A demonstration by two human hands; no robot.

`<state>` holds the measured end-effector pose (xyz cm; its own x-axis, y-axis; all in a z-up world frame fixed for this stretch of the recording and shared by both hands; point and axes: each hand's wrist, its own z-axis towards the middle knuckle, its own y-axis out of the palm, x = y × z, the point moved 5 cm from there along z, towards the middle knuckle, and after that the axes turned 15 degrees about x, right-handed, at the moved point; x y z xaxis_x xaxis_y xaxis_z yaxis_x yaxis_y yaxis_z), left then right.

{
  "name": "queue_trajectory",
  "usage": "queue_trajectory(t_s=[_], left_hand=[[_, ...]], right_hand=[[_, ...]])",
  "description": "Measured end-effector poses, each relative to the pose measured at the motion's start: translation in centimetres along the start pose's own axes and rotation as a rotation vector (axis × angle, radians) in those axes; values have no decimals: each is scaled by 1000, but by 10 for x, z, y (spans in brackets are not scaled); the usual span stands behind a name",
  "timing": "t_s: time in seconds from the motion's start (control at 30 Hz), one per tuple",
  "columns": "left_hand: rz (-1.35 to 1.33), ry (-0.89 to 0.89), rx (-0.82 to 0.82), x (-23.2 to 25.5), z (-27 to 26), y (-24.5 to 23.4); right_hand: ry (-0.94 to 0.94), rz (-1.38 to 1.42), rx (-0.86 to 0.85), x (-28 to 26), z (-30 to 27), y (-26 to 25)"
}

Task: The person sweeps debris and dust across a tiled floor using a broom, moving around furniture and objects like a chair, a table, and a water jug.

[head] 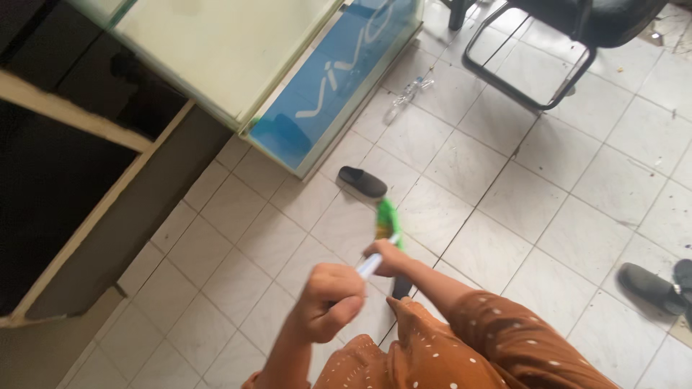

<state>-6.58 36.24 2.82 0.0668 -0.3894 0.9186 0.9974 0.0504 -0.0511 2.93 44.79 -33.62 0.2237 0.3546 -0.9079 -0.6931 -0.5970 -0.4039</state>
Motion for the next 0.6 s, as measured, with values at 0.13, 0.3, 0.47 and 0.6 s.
queue_trajectory(t_s=[0.13, 0.3, 0.47, 0.6], left_hand=[[-139, -233, -29, -57, 56, 35], [-448, -114, 194, -35, 121, 5], [-528, 162, 68, 73, 169, -20], [38, 172, 14, 52, 190, -2]], right_hand=[[168, -137, 104, 39, -3, -106], [43, -214, 594, -16, 44, -165], [-3, 180, 588, -120, 104, -138], [345, 738, 561, -153, 153, -127]])
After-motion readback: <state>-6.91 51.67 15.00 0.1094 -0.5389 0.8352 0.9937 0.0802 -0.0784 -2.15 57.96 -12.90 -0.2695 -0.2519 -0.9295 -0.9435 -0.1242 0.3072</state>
